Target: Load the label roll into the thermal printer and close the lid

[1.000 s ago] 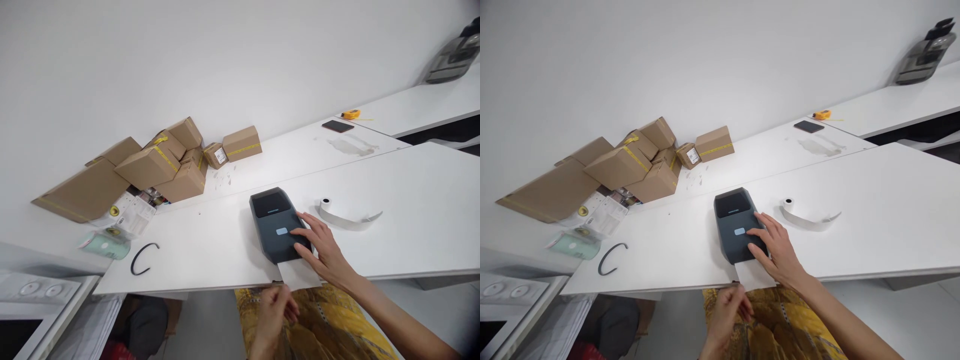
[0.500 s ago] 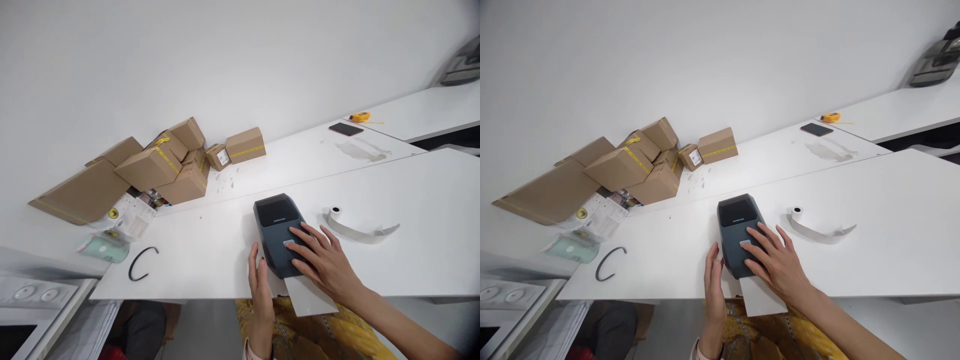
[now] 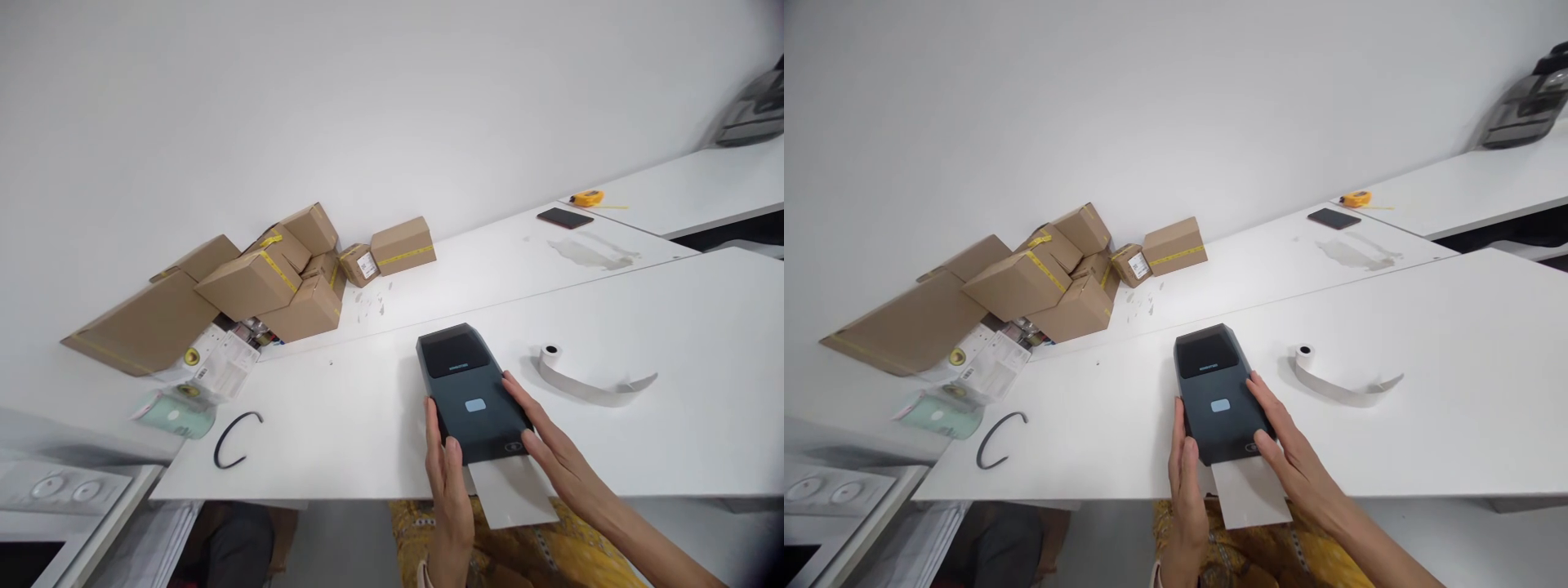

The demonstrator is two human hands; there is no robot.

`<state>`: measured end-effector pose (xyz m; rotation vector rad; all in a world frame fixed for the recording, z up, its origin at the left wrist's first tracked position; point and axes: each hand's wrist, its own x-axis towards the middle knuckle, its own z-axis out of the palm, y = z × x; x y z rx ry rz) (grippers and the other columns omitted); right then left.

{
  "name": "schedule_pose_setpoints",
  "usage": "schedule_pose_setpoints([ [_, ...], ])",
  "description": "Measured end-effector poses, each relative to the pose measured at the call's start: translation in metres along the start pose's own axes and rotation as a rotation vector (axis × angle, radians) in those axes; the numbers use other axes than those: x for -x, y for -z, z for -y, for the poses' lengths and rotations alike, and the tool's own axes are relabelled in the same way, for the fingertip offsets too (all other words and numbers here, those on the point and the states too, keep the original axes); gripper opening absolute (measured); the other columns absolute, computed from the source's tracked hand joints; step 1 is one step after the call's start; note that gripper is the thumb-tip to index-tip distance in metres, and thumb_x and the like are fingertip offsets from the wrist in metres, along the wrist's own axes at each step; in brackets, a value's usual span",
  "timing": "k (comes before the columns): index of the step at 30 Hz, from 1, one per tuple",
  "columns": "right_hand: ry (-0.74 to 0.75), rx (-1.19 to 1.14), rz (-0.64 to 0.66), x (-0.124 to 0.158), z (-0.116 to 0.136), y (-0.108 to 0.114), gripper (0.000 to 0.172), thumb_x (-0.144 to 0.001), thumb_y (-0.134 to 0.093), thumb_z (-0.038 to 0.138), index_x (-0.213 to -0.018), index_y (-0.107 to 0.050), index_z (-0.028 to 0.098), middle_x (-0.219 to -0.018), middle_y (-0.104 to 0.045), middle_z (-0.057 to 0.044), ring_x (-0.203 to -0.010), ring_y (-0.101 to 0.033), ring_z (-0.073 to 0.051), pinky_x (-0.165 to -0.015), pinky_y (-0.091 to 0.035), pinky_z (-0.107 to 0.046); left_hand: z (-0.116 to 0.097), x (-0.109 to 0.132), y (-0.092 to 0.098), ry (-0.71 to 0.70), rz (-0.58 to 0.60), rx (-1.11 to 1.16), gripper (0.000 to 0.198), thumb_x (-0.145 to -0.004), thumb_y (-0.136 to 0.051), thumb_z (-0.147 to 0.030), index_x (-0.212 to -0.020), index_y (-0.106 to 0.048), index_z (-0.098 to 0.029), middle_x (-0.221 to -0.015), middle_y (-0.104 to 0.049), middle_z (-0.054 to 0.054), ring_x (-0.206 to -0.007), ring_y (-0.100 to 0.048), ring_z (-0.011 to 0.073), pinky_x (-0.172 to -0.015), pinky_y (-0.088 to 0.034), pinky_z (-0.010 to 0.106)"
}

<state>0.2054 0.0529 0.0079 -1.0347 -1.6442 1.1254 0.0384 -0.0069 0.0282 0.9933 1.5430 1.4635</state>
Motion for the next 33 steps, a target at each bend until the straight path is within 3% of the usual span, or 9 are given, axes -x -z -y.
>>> schedule_pose_setpoints([
  [9, -0.217, -0.170, -0.178, -0.001, -0.005, -0.015, 0.064, -0.098, -0.039, 0.063, -0.157, -0.033, 0.038, -0.166, -0.028, 0.006, -0.154, -0.024, -0.029, -0.125, -0.026, -0.051, 0.017, 0.000, -0.007, 0.046, -0.099, 0.028, 0.070, -0.099, -0.038, -0.060, -0.159, -0.028, -0.026, -0.170, -0.021, 0.001, -0.156, -0.021, 0.0222, -0.125, -0.028, 0.034],
  [12, -0.203, -0.167, -0.169, -0.002, 0.000, -0.014, 0.064, -0.097, -0.038, 0.063, -0.156, -0.035, 0.039, -0.164, -0.032, 0.008, -0.153, -0.027, -0.028, -0.124, -0.029, -0.049, 0.015, -0.002, -0.004, 0.005, -0.101, -0.016, 0.069, -0.099, -0.037, -0.061, -0.159, -0.030, -0.026, -0.169, -0.023, 0.002, -0.156, -0.022, 0.0231, -0.125, -0.028, 0.034],
  [16, -0.067, -0.037, -0.133, -0.013, 0.015, -0.001, 0.060, -0.100, -0.034, 0.060, -0.156, -0.034, 0.040, -0.165, -0.033, 0.007, -0.152, -0.030, -0.029, -0.122, -0.033, -0.049, -0.006, -0.010, -0.003, -0.066, -0.098, -0.025, 0.068, -0.100, -0.036, -0.059, -0.159, -0.029, -0.027, -0.169, -0.023, 0.002, -0.155, -0.023, 0.0221, -0.124, -0.029, 0.031],
  [20, 0.253, 0.246, -0.163, -0.053, 0.035, 0.011, 0.055, -0.102, -0.036, 0.052, -0.155, -0.034, 0.037, -0.162, -0.040, -0.002, -0.147, -0.037, -0.030, -0.121, -0.030, -0.055, -0.035, -0.038, -0.002, -0.209, -0.085, 0.081, 0.066, -0.101, -0.037, -0.055, -0.159, -0.025, -0.026, -0.166, -0.031, 0.008, -0.151, -0.034, 0.0232, -0.120, -0.036, 0.035],
  [24, 0.458, 0.331, -0.257, -0.110, 0.062, 0.015, 0.047, -0.103, -0.033, 0.050, -0.141, -0.050, 0.029, -0.149, -0.054, -0.010, -0.139, -0.046, -0.031, -0.117, -0.030, -0.057, -0.042, -0.088, 0.005, -0.291, -0.157, 0.092, 0.056, -0.101, -0.043, -0.052, -0.148, -0.043, -0.021, -0.148, -0.057, 0.013, -0.141, -0.050, 0.0239, -0.116, -0.040, 0.038],
  [28, 0.325, 0.261, -0.252, -0.162, 0.086, 0.018, 0.049, -0.100, -0.033, 0.057, -0.130, -0.058, 0.027, -0.126, -0.068, -0.010, -0.115, -0.062, -0.031, -0.102, -0.045, -0.052, -0.023, -0.127, 0.009, -0.173, -0.153, -0.080, 0.039, -0.093, -0.058, -0.042, -0.125, -0.060, -0.018, -0.133, -0.067, 0.015, -0.126, -0.061, 0.0250, -0.107, -0.046, 0.039],
  [33, 0.106, 0.273, -0.234, -0.220, 0.101, 0.018, 0.056, -0.096, -0.032, 0.069, -0.118, -0.063, 0.028, -0.117, -0.072, -0.008, -0.110, -0.063, -0.033, -0.096, -0.047, -0.050, -0.005, -0.132, 0.001, -0.104, -0.062, -0.279, 0.044, -0.089, -0.062, -0.035, -0.130, -0.057, -0.020, -0.138, -0.063, 0.015, -0.119, -0.064, 0.0261, -0.097, -0.052, 0.037],
])
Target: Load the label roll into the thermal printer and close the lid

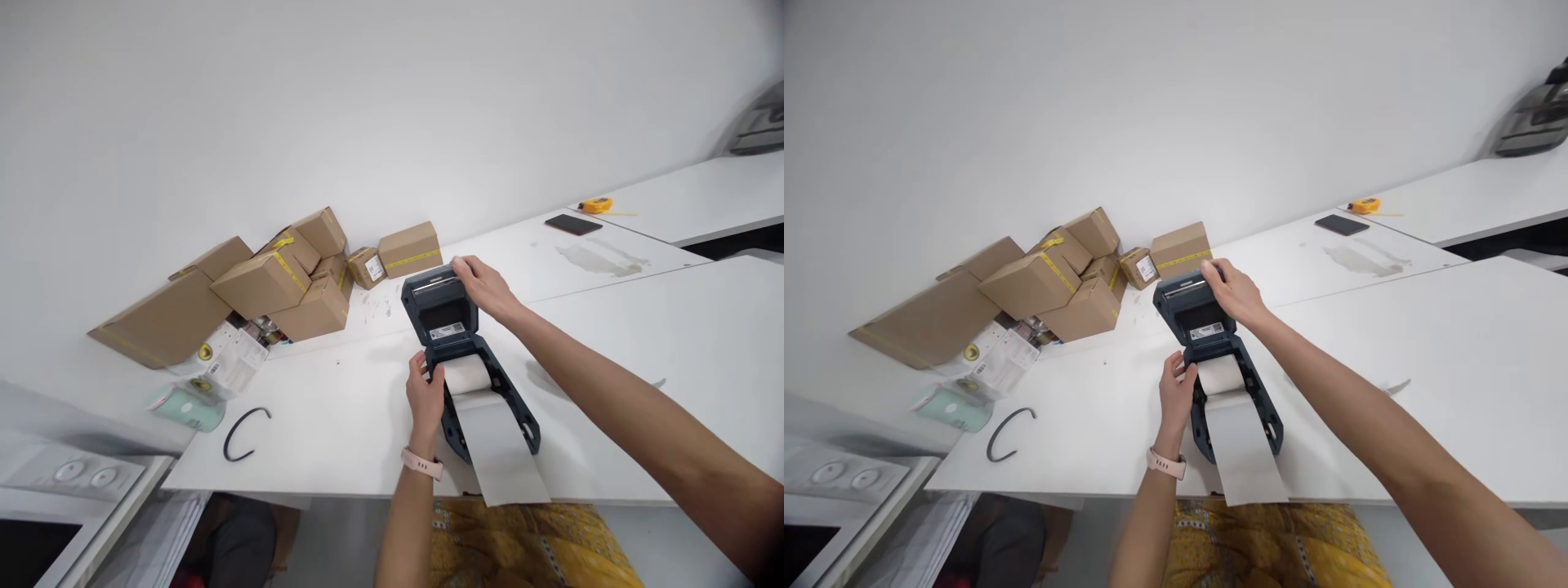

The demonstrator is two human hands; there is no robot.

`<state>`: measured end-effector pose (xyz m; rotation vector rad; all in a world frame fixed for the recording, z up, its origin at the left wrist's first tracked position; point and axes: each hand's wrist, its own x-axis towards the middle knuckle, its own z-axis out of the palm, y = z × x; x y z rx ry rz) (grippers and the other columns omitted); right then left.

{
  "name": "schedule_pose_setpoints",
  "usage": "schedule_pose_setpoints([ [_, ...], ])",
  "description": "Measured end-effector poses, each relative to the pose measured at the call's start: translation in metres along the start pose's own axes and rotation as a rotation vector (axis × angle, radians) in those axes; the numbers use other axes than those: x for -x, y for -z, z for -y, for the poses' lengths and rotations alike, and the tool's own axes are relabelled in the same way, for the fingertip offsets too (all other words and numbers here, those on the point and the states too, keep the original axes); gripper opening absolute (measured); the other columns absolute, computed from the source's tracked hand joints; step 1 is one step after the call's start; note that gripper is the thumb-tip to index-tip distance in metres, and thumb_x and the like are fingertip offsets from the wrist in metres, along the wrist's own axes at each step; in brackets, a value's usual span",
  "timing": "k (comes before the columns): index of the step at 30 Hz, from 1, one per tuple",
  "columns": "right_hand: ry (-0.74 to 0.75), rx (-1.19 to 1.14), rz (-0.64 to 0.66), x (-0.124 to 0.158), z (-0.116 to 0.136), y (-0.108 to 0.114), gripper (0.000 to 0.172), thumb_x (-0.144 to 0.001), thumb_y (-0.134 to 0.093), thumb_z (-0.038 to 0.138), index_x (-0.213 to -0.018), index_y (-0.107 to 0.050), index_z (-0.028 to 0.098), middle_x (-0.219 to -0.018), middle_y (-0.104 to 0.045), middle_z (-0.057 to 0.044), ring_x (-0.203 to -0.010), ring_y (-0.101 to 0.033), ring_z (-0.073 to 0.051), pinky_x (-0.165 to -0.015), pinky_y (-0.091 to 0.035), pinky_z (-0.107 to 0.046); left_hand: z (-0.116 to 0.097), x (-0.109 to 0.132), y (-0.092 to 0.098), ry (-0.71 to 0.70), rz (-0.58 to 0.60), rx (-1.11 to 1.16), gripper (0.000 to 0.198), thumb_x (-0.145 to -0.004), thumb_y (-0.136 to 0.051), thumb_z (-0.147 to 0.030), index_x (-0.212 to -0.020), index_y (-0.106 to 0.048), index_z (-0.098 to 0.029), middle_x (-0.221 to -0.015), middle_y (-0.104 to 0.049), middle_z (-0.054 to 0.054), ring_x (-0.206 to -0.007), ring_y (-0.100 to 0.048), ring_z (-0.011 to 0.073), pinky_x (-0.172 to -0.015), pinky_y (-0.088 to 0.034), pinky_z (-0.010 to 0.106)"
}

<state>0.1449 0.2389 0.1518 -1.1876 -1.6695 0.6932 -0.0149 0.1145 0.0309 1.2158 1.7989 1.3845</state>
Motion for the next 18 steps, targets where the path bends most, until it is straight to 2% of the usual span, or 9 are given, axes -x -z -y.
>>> schedule_pose_setpoints([
  [5, -0.086, 0.038, 0.032, -0.038, -0.001, -0.011, 0.068, -0.093, -0.026, 0.077, -0.112, -0.065, 0.024, -0.118, -0.072, -0.013, -0.114, -0.062, -0.037, -0.099, -0.045, -0.054, 0.003, 0.006, -0.006, 0.002, -0.010, -0.083, 0.049, -0.090, -0.061, -0.038, -0.135, -0.054, -0.021, -0.136, -0.064, 0.015, -0.123, -0.062, 0.0284, -0.099, -0.050, 0.039],
  [8, -0.028, -0.007, 0.087, -0.037, -0.003, -0.004, 0.066, -0.096, -0.027, 0.073, -0.126, -0.061, 0.024, -0.130, -0.067, -0.012, -0.121, -0.060, -0.033, -0.104, -0.045, -0.050, 0.006, 0.007, -0.007, 0.021, -0.001, -0.104, 0.050, -0.092, -0.058, -0.041, -0.137, -0.052, -0.021, -0.140, -0.062, 0.015, -0.131, -0.057, 0.0281, -0.104, -0.048, 0.039],
  [10, 0.045, -0.047, 0.085, -0.022, -0.007, 0.006, 0.063, -0.097, -0.035, 0.069, -0.140, -0.051, 0.025, -0.141, -0.061, -0.011, -0.125, -0.059, -0.031, -0.104, -0.047, -0.047, 0.006, 0.008, -0.007, 0.016, 0.008, -0.109, 0.052, -0.094, -0.055, -0.041, -0.141, -0.048, -0.021, -0.143, -0.060, 0.016, -0.134, -0.056, 0.0274, -0.105, -0.047, 0.039],
  [12, 0.117, -0.056, -0.057, 0.002, -0.013, 0.015, 0.062, -0.096, -0.044, 0.064, -0.144, -0.046, 0.024, -0.142, -0.059, -0.012, -0.122, -0.060, -0.031, -0.100, -0.050, -0.047, 0.004, 0.010, -0.008, -0.002, 0.014, -0.133, 0.054, -0.096, -0.050, -0.040, -0.146, -0.042, -0.019, -0.146, -0.058, 0.018, -0.136, -0.054, 0.0276, -0.107, -0.046, 0.040],
  [14, 0.182, -0.023, -0.236, 0.033, -0.023, 0.020, 0.051, -0.097, -0.045, 0.057, -0.137, -0.053, 0.025, -0.130, -0.066, -0.012, -0.113, -0.064, -0.030, -0.093, -0.053, -0.046, 0.001, 0.011, -0.009, -0.021, 0.016, -0.174, 0.055, -0.098, -0.046, -0.036, -0.149, -0.037, -0.018, -0.147, -0.057, 0.019, -0.136, -0.054, 0.0282, -0.108, -0.044, 0.042],
  [15, 0.216, 0.008, -0.246, 0.047, -0.029, 0.019, 0.044, -0.099, -0.043, 0.052, -0.130, -0.058, 0.025, -0.120, -0.069, -0.011, -0.107, -0.066, -0.029, -0.090, -0.054, -0.045, -0.001, 0.011, -0.009, -0.033, 0.017, -0.200, 0.054, -0.098, -0.044, -0.034, -0.149, -0.036, -0.018, -0.146, -0.058, 0.019, -0.134, -0.056, 0.0286, -0.108, -0.043, 0.043],
  [16, 0.269, 0.051, -0.151, 0.060, -0.035, 0.016, 0.038, -0.100, -0.042, 0.046, -0.124, -0.062, 0.025, -0.112, -0.071, -0.010, -0.103, -0.067, -0.028, -0.089, -0.054, -0.043, -0.003, 0.012, -0.009, -0.046, 0.020, -0.227, 0.053, -0.098, -0.043, -0.033, -0.149, -0.036, -0.019, -0.143, -0.060, 0.019, -0.132, -0.058, 0.0292, -0.107, -0.043, 0.044],
  [18, 0.382, 0.209, 0.193, 0.079, -0.045, 0.004, 0.032, -0.096, -0.049, 0.035, -0.123, -0.064, 0.025, -0.110, -0.072, -0.010, -0.104, -0.067, -0.028, -0.090, -0.054, -0.042, -0.006, 0.012, -0.009, -0.064, 0.025, -0.270, 0.051, -0.099, -0.040, -0.031, -0.148, -0.036, -0.019, -0.138, -0.064, 0.018, -0.126, -0.063, 0.0304, -0.105, -0.043, 0.046],
])
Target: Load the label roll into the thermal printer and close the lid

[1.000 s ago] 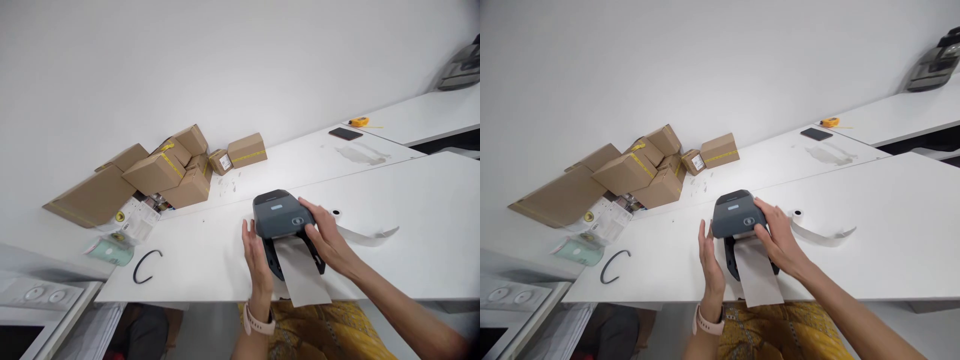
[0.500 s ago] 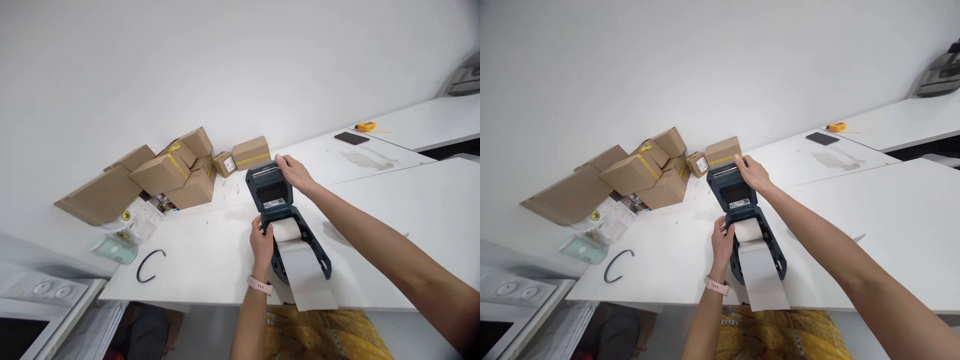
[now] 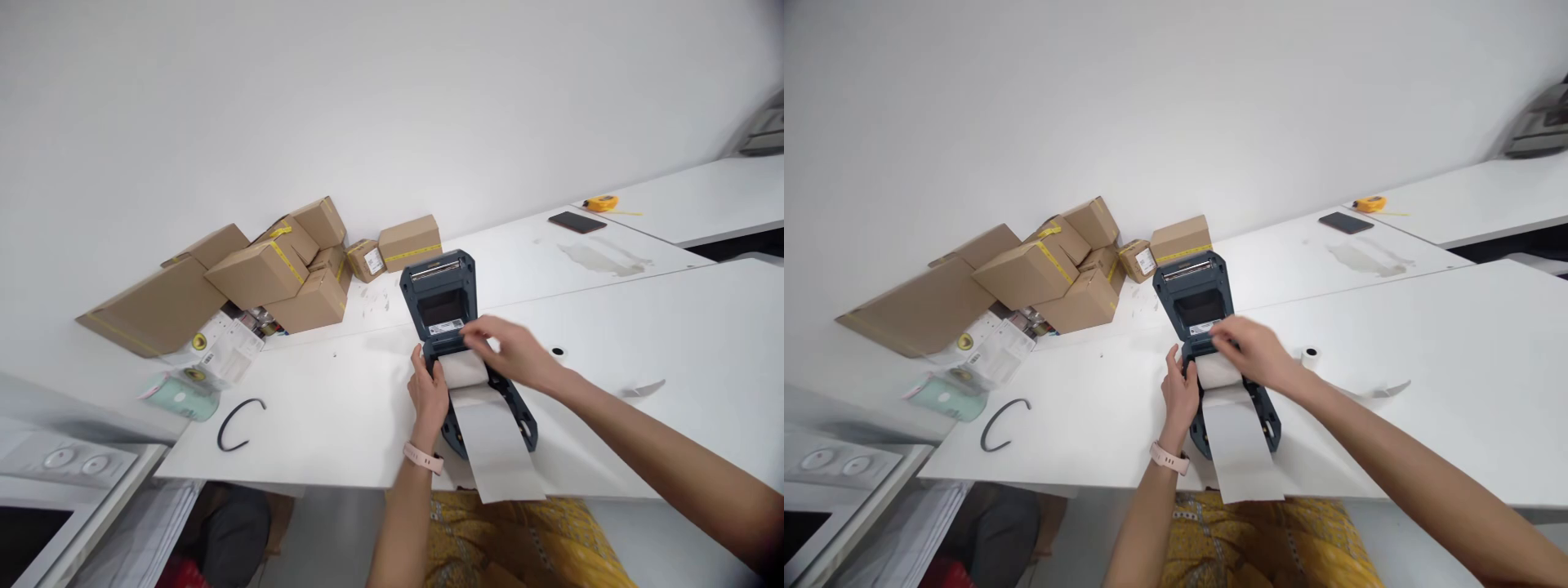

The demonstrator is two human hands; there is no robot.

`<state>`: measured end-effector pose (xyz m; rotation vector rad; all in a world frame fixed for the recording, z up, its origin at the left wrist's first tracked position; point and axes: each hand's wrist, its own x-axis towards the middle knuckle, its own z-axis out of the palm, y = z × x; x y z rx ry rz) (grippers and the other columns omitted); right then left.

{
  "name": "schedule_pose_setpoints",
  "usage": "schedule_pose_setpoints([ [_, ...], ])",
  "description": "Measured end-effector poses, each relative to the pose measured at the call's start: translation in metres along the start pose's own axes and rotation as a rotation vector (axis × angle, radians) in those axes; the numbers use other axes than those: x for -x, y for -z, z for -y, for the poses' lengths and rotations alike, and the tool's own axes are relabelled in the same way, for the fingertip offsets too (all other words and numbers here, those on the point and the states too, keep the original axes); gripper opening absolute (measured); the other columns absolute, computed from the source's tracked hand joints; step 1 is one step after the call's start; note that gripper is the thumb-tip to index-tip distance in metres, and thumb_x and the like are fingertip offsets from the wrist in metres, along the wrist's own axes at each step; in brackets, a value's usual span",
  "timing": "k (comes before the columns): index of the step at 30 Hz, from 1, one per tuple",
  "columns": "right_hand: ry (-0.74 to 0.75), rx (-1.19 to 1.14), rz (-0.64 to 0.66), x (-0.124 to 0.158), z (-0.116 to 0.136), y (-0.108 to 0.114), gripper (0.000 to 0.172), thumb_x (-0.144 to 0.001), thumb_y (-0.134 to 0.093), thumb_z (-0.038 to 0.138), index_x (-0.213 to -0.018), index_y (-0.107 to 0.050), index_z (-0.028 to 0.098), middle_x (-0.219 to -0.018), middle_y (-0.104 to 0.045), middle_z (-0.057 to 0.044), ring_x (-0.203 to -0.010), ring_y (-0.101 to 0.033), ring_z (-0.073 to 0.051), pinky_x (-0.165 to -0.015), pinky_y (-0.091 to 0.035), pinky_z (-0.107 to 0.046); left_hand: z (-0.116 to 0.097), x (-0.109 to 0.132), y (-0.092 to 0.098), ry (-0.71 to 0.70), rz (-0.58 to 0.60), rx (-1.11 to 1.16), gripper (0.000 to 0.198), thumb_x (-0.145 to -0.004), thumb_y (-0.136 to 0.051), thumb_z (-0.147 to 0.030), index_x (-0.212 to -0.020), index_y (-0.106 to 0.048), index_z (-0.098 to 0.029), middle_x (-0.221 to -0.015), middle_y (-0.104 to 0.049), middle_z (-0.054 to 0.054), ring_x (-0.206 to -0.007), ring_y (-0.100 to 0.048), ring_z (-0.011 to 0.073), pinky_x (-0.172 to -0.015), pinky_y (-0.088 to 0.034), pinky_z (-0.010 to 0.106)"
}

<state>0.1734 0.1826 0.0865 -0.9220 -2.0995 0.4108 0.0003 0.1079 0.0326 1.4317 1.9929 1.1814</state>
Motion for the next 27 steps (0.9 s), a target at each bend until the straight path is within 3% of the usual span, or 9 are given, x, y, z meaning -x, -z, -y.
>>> schedule_pose_setpoints([
  [3, 0.114, 0.269, 0.499, 0.004, -0.001, -0.029, 0.053, -0.081, -0.063, 0.018, -0.134, -0.058, 0.022, -0.126, -0.068, -0.014, -0.118, -0.063, -0.033, -0.097, -0.049, -0.044, -0.003, 0.001, 0.001, 0.013, 0.000, -0.012, 0.050, -0.099, -0.039, -0.031, -0.147, -0.036, -0.020, -0.136, -0.066, 0.016, -0.123, -0.064, 0.0311, -0.105, -0.043, 0.047],
  [6, 0.117, 0.405, 0.680, -0.007, -0.001, -0.050, 0.072, -0.068, -0.071, 0.011, -0.138, -0.055, 0.015, -0.127, -0.067, -0.020, -0.117, -0.063, -0.038, -0.101, -0.045, -0.049, -0.004, 0.001, 0.001, 0.037, -0.007, -0.004, 0.051, -0.099, -0.040, -0.032, -0.149, -0.034, -0.020, -0.141, -0.063, 0.016, -0.128, -0.061, 0.0298, -0.106, -0.042, 0.045],
  [10, 0.107, 0.373, 0.722, -0.017, -0.004, -0.054, 0.078, -0.063, -0.075, 0.014, -0.138, -0.055, 0.012, -0.124, -0.068, -0.022, -0.112, -0.067, -0.040, -0.095, -0.050, -0.048, -0.001, 0.001, 0.000, 0.052, 0.005, -0.030, 0.059, -0.100, -0.038, -0.035, -0.155, -0.026, -0.016, -0.146, -0.058, 0.019, -0.135, -0.055, 0.0309, -0.109, -0.040, 0.046],
  [15, 0.111, 0.217, 0.775, -0.022, -0.005, -0.032, 0.088, -0.060, -0.075, 0.021, -0.144, -0.050, 0.017, -0.139, -0.061, -0.017, -0.125, -0.060, -0.037, -0.099, -0.052, -0.044, 0.004, -0.001, 0.000, 0.079, 0.055, -0.039, 0.066, -0.102, -0.031, -0.044, -0.161, -0.015, -0.018, -0.156, -0.046, 0.019, -0.142, -0.048, 0.0324, -0.113, -0.038, 0.049],
  [19, 0.097, -0.050, 0.805, -0.025, 0.000, 0.000, 0.080, -0.056, -0.073, 0.019, -0.135, -0.057, 0.023, -0.132, -0.065, -0.009, -0.120, -0.063, -0.032, -0.100, -0.052, -0.040, 0.009, -0.002, 0.000, 0.080, 0.047, 0.012, 0.065, -0.102, -0.034, -0.044, -0.161, -0.017, -0.021, -0.158, -0.045, 0.016, -0.143, -0.046, 0.0307, -0.114, -0.037, 0.046],
  [22, 0.116, -0.244, 0.740, -0.026, -0.002, 0.034, 0.078, -0.060, -0.070, 0.023, -0.136, -0.054, 0.027, -0.132, -0.065, -0.005, -0.119, -0.063, -0.029, -0.100, -0.051, -0.037, 0.013, -0.002, 0.000, 0.104, 0.039, 0.066, 0.064, -0.101, -0.037, -0.043, -0.160, -0.021, -0.023, -0.152, -0.053, 0.014, -0.139, -0.052, 0.0290, -0.113, -0.038, 0.044],
  [27, 0.006, -0.238, 0.569, -0.025, -0.036, 0.091, 0.068, -0.067, -0.070, 0.034, -0.133, -0.055, 0.027, -0.133, -0.065, -0.005, -0.118, -0.063, -0.031, -0.098, -0.052, -0.038, 0.015, -0.004, -0.001, 0.109, 0.048, 0.049, 0.057, -0.101, -0.036, -0.042, -0.155, -0.033, -0.025, -0.157, -0.047, 0.012, -0.141, -0.048, 0.0291, -0.116, -0.035, 0.044],
])
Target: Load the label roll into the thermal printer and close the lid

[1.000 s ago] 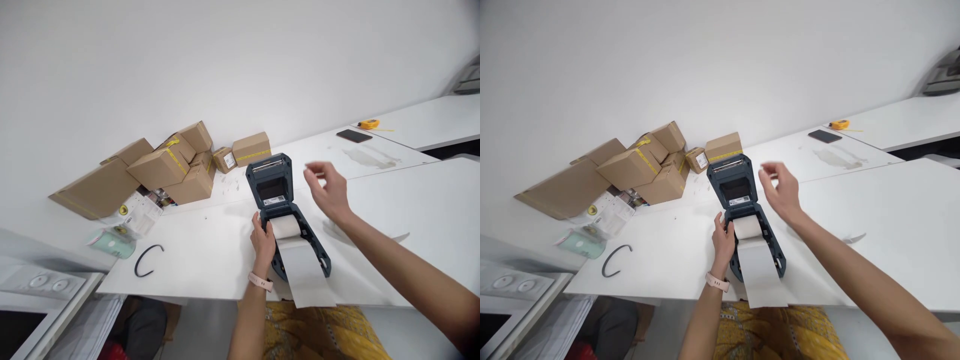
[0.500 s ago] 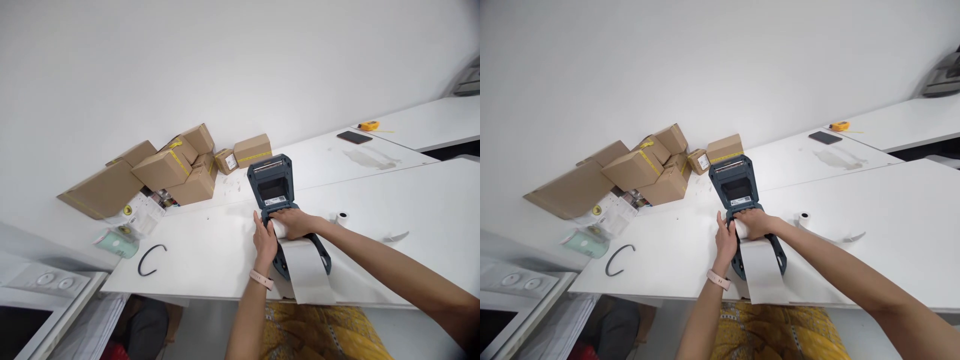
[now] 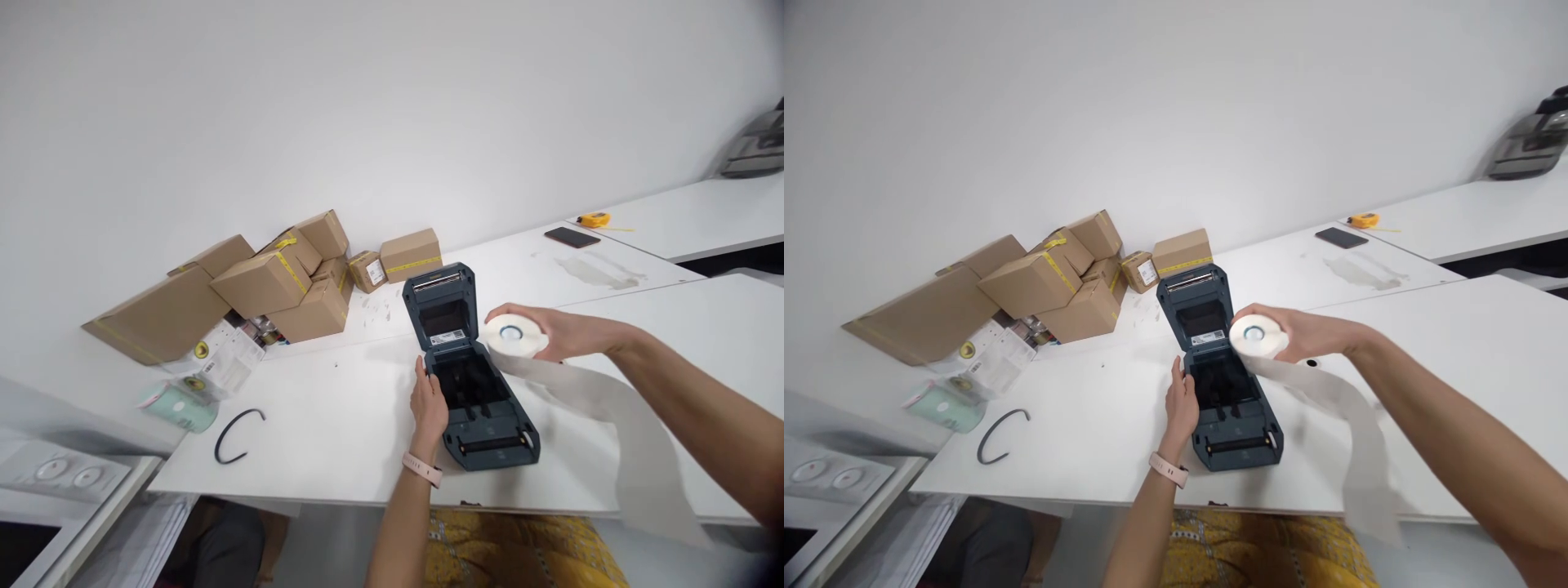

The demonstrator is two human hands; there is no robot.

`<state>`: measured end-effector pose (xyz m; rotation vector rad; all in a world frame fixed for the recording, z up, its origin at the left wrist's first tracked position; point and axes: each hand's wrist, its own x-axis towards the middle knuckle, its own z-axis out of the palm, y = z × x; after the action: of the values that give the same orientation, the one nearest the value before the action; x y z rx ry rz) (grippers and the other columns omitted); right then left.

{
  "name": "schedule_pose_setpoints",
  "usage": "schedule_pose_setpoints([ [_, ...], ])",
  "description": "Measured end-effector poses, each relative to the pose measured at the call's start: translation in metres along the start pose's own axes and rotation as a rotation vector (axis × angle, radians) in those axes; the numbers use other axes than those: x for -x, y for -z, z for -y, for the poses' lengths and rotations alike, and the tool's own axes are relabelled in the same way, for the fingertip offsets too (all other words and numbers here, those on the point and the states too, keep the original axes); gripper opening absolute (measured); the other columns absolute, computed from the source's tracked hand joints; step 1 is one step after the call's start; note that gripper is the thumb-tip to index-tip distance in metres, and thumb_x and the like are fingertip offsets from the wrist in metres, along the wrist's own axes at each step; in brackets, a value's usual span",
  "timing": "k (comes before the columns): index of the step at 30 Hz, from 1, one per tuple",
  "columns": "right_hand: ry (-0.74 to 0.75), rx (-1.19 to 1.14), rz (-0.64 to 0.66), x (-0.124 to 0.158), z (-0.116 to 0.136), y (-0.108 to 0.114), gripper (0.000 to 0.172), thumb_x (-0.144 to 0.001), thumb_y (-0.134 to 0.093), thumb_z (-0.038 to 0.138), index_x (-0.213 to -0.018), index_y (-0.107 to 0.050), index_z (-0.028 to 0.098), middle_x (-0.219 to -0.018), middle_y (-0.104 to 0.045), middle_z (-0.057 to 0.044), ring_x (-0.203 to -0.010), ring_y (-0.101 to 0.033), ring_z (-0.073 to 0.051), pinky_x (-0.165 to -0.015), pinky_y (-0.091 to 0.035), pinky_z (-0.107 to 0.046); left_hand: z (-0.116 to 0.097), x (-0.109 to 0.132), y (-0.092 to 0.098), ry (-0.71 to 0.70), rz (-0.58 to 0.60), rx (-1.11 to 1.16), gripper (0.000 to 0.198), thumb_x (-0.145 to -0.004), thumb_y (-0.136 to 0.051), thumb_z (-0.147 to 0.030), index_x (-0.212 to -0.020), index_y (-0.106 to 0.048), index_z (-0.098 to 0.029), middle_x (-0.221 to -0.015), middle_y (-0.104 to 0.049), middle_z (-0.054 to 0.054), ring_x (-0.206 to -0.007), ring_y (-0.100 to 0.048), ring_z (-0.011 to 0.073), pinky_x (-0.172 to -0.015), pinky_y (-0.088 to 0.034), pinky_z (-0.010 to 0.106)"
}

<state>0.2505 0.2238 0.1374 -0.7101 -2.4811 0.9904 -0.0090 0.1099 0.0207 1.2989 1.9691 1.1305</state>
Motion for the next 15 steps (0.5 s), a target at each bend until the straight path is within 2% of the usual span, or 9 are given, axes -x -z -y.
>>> schedule_pose_setpoints([
  [3, -0.149, -0.025, -0.123, 0.011, -0.030, 0.017, 0.067, -0.066, -0.072, 0.041, -0.130, -0.056, 0.028, -0.129, -0.066, -0.007, -0.111, -0.065, -0.034, -0.087, -0.056, -0.038, 0.000, -0.001, 0.000, -0.034, 0.017, -0.023, 0.055, -0.102, -0.032, -0.041, -0.154, -0.036, -0.024, -0.159, -0.044, 0.011, -0.143, -0.046, 0.0295, -0.117, -0.034, 0.046],
  [5, -0.219, -0.033, -0.169, 0.011, -0.050, 0.017, 0.065, -0.065, -0.072, 0.040, -0.127, -0.056, 0.027, -0.127, -0.067, -0.009, -0.110, -0.065, -0.035, -0.083, -0.057, -0.038, 0.001, -0.001, 0.000, -0.057, 0.021, -0.024, 0.054, -0.102, -0.032, -0.042, -0.153, -0.038, -0.024, -0.158, -0.046, 0.011, -0.143, -0.046, 0.0305, -0.117, -0.034, 0.048],
  [9, -0.304, 0.026, -0.178, -0.004, -0.079, -0.002, 0.059, -0.067, -0.067, 0.034, -0.123, -0.053, 0.022, -0.123, -0.067, -0.013, -0.109, -0.064, -0.033, -0.080, -0.055, -0.036, 0.002, -0.001, 0.001, -0.054, 0.008, -0.015, 0.055, -0.101, -0.036, -0.049, -0.150, -0.043, -0.027, -0.154, -0.051, 0.010, -0.140, -0.049, 0.0308, -0.116, -0.035, 0.047],
  [15, -0.373, 0.097, -0.149, -0.034, -0.099, -0.032, 0.067, -0.061, -0.071, 0.028, -0.123, -0.048, 0.018, -0.111, -0.070, -0.013, -0.095, -0.068, -0.029, -0.074, -0.053, -0.033, 0.000, -0.002, 0.001, -0.057, 0.005, -0.038, 0.055, -0.100, -0.036, -0.049, -0.149, -0.044, -0.026, -0.151, -0.054, 0.011, -0.137, -0.052, 0.0304, -0.114, -0.038, 0.046],
])
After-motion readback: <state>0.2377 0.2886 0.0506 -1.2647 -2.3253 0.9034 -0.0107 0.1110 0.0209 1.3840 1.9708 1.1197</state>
